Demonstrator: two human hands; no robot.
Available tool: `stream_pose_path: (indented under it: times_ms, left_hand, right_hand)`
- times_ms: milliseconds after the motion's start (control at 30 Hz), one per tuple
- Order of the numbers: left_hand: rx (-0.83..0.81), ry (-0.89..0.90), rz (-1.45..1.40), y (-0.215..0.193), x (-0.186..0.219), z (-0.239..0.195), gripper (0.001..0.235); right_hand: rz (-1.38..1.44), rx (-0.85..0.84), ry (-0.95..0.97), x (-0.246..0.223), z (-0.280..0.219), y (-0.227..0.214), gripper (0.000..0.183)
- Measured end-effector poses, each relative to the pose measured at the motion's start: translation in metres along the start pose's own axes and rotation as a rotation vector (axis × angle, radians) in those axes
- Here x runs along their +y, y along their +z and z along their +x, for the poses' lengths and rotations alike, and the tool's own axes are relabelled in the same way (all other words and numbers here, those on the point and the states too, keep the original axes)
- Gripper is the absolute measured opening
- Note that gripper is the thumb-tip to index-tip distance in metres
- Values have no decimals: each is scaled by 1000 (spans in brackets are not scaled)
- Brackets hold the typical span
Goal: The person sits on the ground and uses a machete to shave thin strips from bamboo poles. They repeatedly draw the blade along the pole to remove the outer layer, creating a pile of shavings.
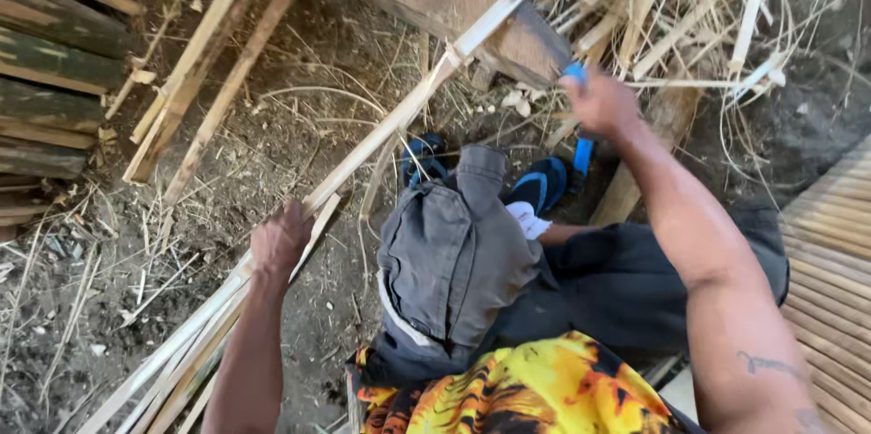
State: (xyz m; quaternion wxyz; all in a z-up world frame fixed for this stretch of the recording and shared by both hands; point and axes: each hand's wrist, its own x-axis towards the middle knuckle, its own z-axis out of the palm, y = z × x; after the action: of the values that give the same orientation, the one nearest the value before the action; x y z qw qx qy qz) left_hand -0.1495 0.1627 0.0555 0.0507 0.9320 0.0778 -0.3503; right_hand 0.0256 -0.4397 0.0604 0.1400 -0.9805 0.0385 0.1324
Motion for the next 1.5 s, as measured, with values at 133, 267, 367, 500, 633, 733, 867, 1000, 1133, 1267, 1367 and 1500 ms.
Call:
stream_pose_path:
  times_ms: [133, 267, 367, 500, 633, 733, 867, 1000, 1133, 1267, 1367, 1500]
  left_hand:
    - [107, 0, 18, 25, -66, -12, 34]
    - [197, -31, 52, 62, -129, -41, 40]
    - [53, -79, 120, 76, -112, 9, 63]
    - [160, -73, -93, 74, -49, 79, 25]
    - [420, 152, -54, 46, 19, 96, 65]
    - [403, 343, -256, 42, 82, 71, 79]
    - [-77, 111, -255, 27, 153, 66, 121]
    - [-177, -86, -449, 37, 201, 94, 129]
    - [98, -13, -405, 87, 242, 144, 109]
    - [258, 395, -601, 79, 273, 191, 58]
    - [304, 778, -621, 4, 303, 183, 45]
    - [406, 1055, -597, -130, 345, 132, 30]
  right_hand:
    - [-135, -106, 11, 53, 25, -1, 59]
    - [120, 239, 390, 119, 51, -10, 65]
    - [249, 282, 302, 114, 33, 30, 62]
    - [1116, 98, 442, 49, 3, 80, 52]
    - [1271, 32, 430, 16, -31, 79, 52]
    - [1325, 13, 414, 4, -46, 71, 52]
    - [1351, -39, 475, -5, -59, 60, 52]
    - [1323, -32, 437, -11, -79, 60, 55]
    - [1292, 4, 390, -15, -95, 65, 62]
    - [1366, 9, 419, -19, -103, 64, 62]
    - [1373, 92, 404, -21, -104, 63, 63]
    - [1469, 220, 406, -20, -107, 58, 59]
